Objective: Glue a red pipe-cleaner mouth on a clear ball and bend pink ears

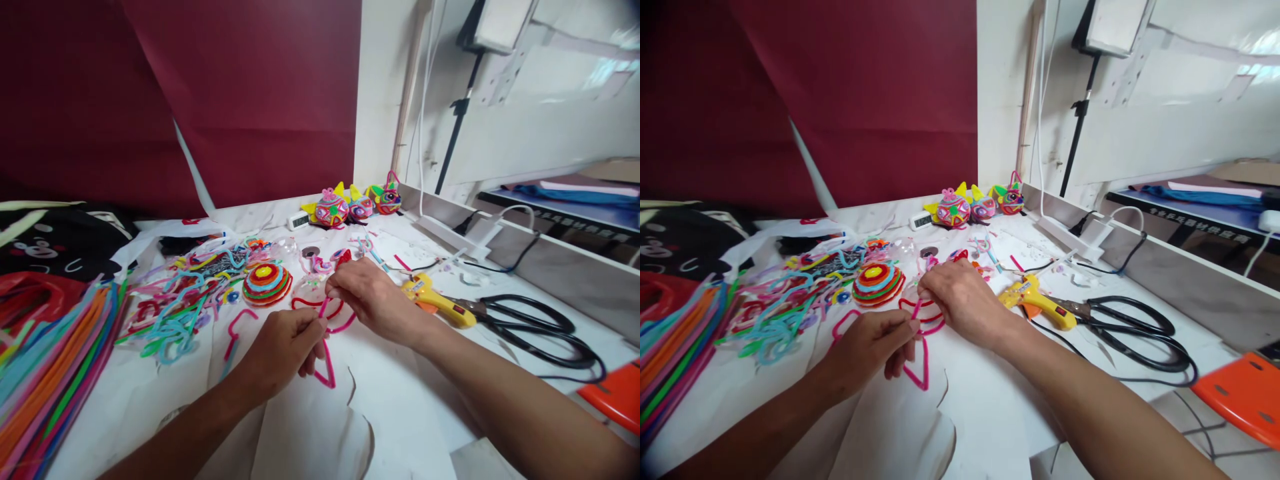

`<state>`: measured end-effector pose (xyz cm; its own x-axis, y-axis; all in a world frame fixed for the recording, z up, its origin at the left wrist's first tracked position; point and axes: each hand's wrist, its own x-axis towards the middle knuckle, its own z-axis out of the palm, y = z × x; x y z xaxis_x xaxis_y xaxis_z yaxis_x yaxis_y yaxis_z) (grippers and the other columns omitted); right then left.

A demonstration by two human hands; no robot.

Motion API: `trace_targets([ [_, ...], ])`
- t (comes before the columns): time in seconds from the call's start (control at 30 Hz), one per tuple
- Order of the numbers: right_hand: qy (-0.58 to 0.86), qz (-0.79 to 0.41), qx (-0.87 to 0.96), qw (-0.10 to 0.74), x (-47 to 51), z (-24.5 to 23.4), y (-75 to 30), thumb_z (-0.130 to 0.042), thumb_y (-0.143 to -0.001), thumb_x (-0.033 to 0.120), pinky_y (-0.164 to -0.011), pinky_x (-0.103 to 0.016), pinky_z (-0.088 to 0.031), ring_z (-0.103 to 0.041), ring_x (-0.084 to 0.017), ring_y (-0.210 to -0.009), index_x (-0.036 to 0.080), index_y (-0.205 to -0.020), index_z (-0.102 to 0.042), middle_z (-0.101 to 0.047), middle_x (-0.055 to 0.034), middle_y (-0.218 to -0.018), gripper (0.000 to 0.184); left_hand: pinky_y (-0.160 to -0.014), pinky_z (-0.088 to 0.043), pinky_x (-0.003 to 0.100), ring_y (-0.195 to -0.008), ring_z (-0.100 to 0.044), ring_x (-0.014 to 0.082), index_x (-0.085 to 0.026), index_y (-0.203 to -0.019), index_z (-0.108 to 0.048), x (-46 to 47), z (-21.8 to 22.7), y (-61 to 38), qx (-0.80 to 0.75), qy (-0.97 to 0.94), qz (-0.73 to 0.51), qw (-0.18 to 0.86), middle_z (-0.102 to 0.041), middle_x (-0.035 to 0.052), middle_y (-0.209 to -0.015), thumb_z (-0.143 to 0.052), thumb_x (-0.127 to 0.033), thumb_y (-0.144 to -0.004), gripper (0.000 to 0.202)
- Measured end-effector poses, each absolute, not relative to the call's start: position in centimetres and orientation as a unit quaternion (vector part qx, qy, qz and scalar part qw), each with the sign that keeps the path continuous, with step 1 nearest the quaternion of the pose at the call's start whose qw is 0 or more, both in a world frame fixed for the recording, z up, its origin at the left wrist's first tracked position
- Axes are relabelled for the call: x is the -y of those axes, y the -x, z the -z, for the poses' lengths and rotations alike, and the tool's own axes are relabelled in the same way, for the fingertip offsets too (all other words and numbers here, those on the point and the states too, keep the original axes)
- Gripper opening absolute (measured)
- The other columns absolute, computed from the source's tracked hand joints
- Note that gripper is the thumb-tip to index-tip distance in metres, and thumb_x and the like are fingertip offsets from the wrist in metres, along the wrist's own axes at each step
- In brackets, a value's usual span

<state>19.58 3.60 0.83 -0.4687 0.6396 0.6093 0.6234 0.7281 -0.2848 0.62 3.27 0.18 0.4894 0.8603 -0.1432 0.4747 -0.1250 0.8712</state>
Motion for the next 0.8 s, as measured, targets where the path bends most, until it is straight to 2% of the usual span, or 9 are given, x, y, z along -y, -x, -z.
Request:
trace_targets([
  [0.23, 0.371, -0.039, 0.85, 0.372, -4.02, -0.52, -19.57, -0.045, -0.093, 0.014, -0.073, -0.03, -0.039, -0.056, -0.016, -0.072, 0.017, -0.079, -0.056, -0.062, -0.0041, -0.074, 0.018, -0.042, -0.036, 0.02, -0.039, -0.05, 0.0099, -0.017, -0.057, -0.055, -3.22, -0.25, -0.49, -0.441, -0.749, -0.19, 0.457, -0.053, -0.002, -0.043, -0.047, -0.034, -0.088, 0.036],
  [0.33, 0.381, -0.053, 0.84, 0.382, -4.17, -0.25, -19.62, -0.046, -0.094, 0.017, -0.07, -0.028, -0.04, -0.054, -0.015, -0.069, 0.017, -0.081, -0.057, -0.063, -0.004, -0.075, 0.017, -0.04, -0.034, 0.02, -0.037, -0.047, 0.0091, -0.017, -0.057, -0.054, -3.51, 0.13, -0.46, -0.44, -0.725, -0.204, 0.488, -0.051, -0.0028, -0.043, -0.048, -0.035, -0.087, 0.035],
  [0.5, 0.346, -0.019, 0.86, 0.373, -4.44, 0.02, -19.83, -0.045, -0.095, 0.018, -0.073, -0.03, -0.041, -0.058, -0.018, -0.079, 0.016, -0.096, -0.06, -0.066, -0.0078, -0.086, 0.015, -0.038, -0.033, 0.02, -0.037, -0.046, 0.0079, -0.016, -0.057, -0.053, -3.96, 0.48, -0.69, -0.437, -0.673, -0.229, 0.55, -0.054, -0.0011, -0.049, -0.051, -0.038, -0.085, 0.036],
  [0.8, 0.345, 0.015, 0.863, 0.37, -4.12, -0.03, -19.76, -0.045, -0.095, 0.015, -0.069, -0.03, -0.039, -0.055, -0.018, -0.073, 0.014, -0.09, -0.062, -0.061, -0.0073, -0.078, 0.018, -0.038, -0.037, 0.019, -0.039, -0.048, 0.008, -0.015, -0.061, -0.055, -3.6, -0.23, -0.84, -0.424, -0.591, -0.252, 0.638, -0.059, 0.0007, -0.055, -0.054, -0.038, -0.082, 0.031],
])
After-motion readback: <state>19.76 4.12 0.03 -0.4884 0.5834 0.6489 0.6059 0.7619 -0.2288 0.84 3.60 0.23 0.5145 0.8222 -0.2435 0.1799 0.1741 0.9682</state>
